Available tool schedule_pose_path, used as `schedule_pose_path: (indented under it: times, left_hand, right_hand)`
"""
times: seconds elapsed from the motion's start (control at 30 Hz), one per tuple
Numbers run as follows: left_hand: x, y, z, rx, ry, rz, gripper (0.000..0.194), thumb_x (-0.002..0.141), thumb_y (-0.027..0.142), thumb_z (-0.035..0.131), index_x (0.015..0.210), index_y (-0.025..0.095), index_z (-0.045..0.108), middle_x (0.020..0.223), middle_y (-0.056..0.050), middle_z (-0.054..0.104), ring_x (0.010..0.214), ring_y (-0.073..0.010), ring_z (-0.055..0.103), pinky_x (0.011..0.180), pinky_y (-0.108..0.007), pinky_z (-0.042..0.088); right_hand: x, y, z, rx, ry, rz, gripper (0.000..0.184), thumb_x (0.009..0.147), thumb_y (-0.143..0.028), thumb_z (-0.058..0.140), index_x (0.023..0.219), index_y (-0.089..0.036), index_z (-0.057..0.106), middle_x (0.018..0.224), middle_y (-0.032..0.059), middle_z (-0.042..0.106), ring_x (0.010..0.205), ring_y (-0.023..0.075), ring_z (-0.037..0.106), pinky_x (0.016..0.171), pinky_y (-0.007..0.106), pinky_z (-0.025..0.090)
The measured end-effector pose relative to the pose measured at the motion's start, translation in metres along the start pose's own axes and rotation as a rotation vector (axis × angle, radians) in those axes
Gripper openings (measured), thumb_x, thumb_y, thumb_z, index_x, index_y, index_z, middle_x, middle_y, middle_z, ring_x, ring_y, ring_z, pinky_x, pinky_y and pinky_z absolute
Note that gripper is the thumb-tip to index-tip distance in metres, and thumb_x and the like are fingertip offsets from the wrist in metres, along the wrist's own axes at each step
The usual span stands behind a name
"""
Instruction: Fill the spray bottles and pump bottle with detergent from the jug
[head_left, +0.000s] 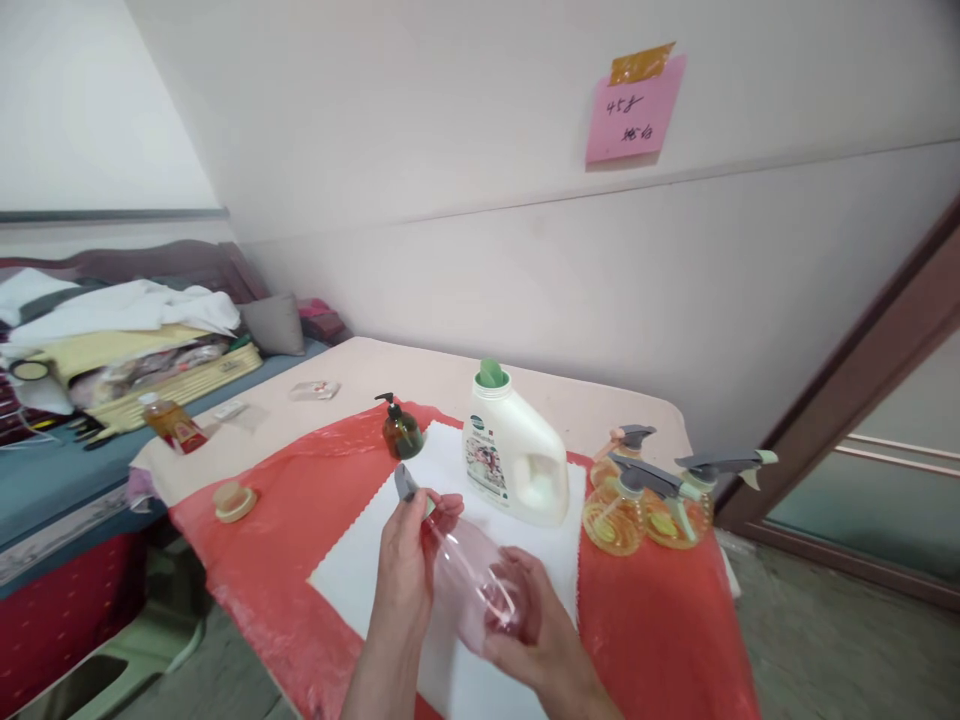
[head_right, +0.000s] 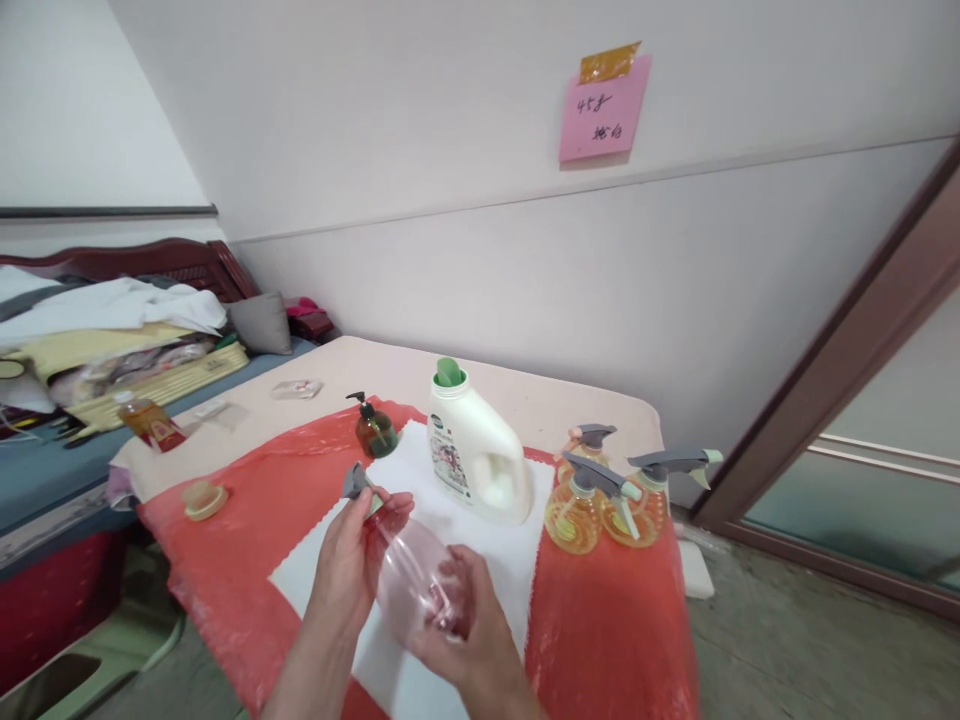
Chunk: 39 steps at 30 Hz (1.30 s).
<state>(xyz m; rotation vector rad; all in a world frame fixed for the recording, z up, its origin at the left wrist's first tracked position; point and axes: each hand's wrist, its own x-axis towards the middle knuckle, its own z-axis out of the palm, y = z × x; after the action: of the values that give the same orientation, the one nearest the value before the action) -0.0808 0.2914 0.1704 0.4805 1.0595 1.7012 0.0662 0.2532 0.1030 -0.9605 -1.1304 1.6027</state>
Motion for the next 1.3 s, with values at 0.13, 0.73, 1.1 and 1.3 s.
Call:
schedule_pose_path:
  times: [0.13, 0.73, 1.1, 1.3]
  left_hand:
    - [0.011, 0.004, -0.006, -0.134, 0.177, -0.03, 0.027, 0.078, 0.042, 0.066, 0.081, 0.016, 0.059, 0.088, -0.011, 0.071, 0.085, -0.022, 0.069, 0.08, -0.034, 0.053]
    - [0.014, 0.043, -0.034, -0.156, -0.029, -0.208, 0.025, 0.081, 0.041, 0.06, 0.075, 0.017, 0.058, 0.082, -0.012, 0.071, 0.087, -0.022, 0.068, 0.088, -0.035, 0.048]
    - [0.02, 0.037, -0.039, -0.071, 0.084, -0.223, 0.027, 0.078, 0.042, 0.065, 0.079, 0.016, 0.059, 0.079, -0.013, 0.071, 0.082, -0.0205, 0.068, 0.083, -0.032, 0.048]
    - [0.032, 0.049, -0.054, -0.18, 0.273, -0.139, 0.024, 0.082, 0.039, 0.06, 0.074, 0.017, 0.056, 0.078, -0.011, 0.07, 0.08, -0.0173, 0.068, 0.078, -0.029, 0.051]
  right_hand:
    - [-0.001, 0.015, -0.014, -0.861, 0.224, -0.64, 0.065, 0.071, -0.022, 0.065, 0.13, -0.037, 0.042, 0.139, 0.009, 0.04, 0.117, 0.03, 0.052, 0.092, 0.047, 0.049]
    - [0.024, 0.062, 0.012, -0.528, 0.136, -0.14, 0.089, 0.048, -0.018, 0.068, 0.131, -0.025, 0.036, 0.135, 0.0108, 0.047, 0.132, 0.0356, 0.036, 0.11, 0.053, 0.029]
    - [0.01, 0.045, -0.01, -0.714, 0.051, -0.175, 0.077, 0.067, -0.019, 0.055, 0.141, -0.021, 0.033, 0.148, 0.0101, 0.039, 0.138, 0.0263, 0.033, 0.113, 0.048, 0.028]
    - [0.054, -0.012, -0.021, -0.594, 0.37, -0.125, 0.081, 0.074, -0.052, 0.061, 0.142, -0.018, 0.032, 0.149, 0.0122, 0.038, 0.136, 0.0289, 0.036, 0.111, 0.047, 0.032]
